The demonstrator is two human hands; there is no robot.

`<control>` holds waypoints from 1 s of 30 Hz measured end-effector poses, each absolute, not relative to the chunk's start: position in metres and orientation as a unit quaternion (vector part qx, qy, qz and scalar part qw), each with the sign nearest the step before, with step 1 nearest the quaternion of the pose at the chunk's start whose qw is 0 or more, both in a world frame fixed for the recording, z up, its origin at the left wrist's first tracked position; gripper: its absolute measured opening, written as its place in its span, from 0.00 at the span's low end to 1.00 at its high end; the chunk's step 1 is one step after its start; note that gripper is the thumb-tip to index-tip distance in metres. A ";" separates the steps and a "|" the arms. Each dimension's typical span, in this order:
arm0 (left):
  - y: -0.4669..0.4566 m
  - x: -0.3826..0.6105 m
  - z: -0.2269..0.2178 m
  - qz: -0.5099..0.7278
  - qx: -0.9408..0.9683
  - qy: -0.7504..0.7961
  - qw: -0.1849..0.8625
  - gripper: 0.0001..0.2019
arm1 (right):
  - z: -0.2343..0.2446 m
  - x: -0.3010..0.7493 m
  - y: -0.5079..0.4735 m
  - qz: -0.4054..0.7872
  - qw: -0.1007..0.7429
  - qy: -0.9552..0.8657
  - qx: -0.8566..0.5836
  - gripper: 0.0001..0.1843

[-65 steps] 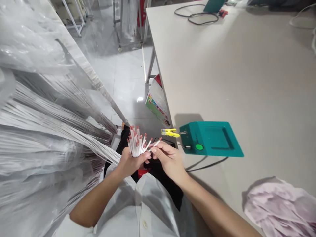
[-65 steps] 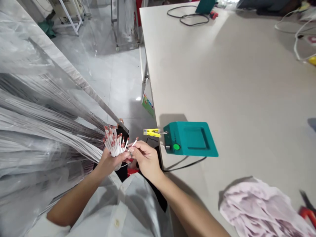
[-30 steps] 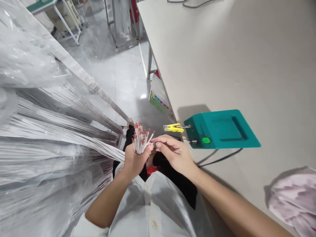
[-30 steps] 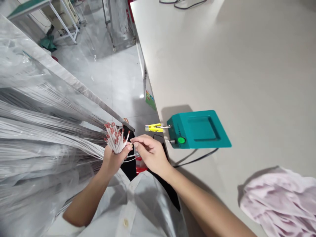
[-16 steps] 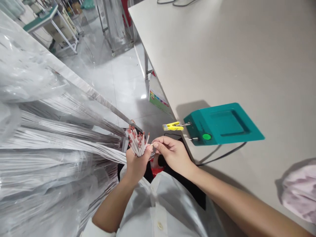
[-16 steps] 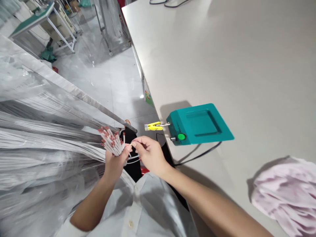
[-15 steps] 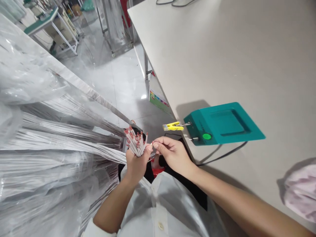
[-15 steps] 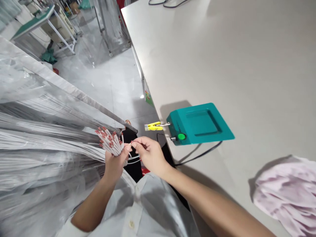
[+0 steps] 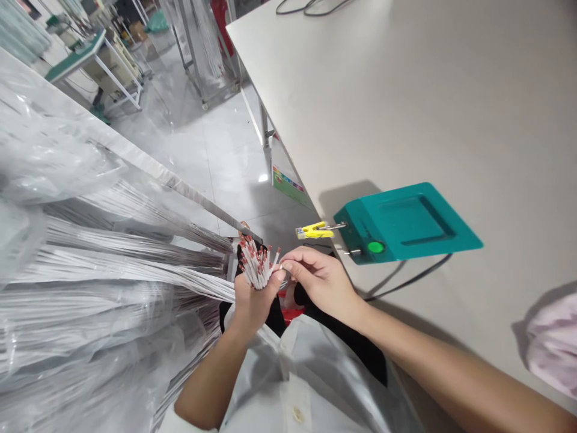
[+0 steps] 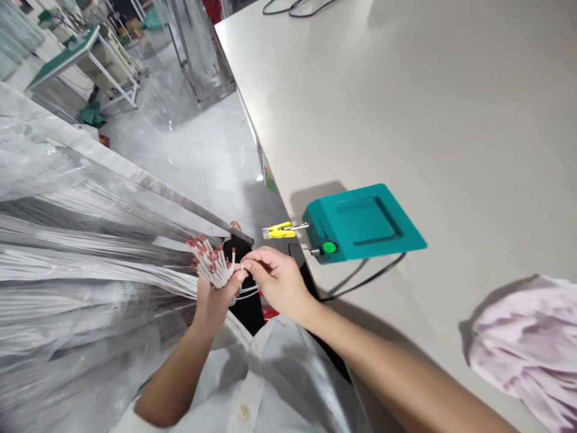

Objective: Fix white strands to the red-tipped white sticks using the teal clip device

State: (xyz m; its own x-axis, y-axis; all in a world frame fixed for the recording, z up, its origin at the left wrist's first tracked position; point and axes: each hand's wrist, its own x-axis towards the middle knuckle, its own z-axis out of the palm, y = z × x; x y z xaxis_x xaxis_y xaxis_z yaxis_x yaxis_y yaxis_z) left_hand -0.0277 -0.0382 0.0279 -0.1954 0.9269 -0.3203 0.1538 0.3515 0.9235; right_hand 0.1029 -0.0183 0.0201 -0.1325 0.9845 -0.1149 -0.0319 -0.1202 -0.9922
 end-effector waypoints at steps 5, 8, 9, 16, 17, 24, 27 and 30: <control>-0.039 -0.032 0.029 0.392 0.430 0.639 0.502 0.10 | 0.013 0.103 -0.018 0.529 0.438 -0.543 -0.483 0.14; -0.038 -0.036 0.033 0.388 0.435 0.640 0.500 0.12 | 0.011 0.107 -0.015 0.508 0.426 -0.566 -0.490 0.14; -0.038 -0.036 0.034 0.388 0.436 0.639 0.502 0.12 | 0.012 0.109 -0.013 0.502 0.426 -0.566 -0.496 0.14; -0.039 -0.043 0.032 0.369 0.468 0.596 0.539 0.10 | 0.035 0.120 -0.005 0.513 0.398 -0.637 -0.417 0.10; -0.038 -0.045 0.032 0.369 0.471 0.584 0.549 0.10 | 0.038 0.121 -0.005 0.519 0.378 -0.653 -0.402 0.09; -0.038 -0.056 0.030 0.385 0.443 0.520 0.621 0.15 | 0.033 0.111 -0.011 0.703 0.391 -0.485 -0.343 0.14; -0.040 -0.053 0.026 0.412 0.405 0.525 0.625 0.16 | 0.029 0.100 -0.018 0.707 0.421 -0.434 -0.367 0.15; -0.042 -0.044 0.027 0.443 0.388 0.535 0.607 0.14 | 0.027 0.095 -0.023 0.607 0.478 -0.479 -0.417 0.12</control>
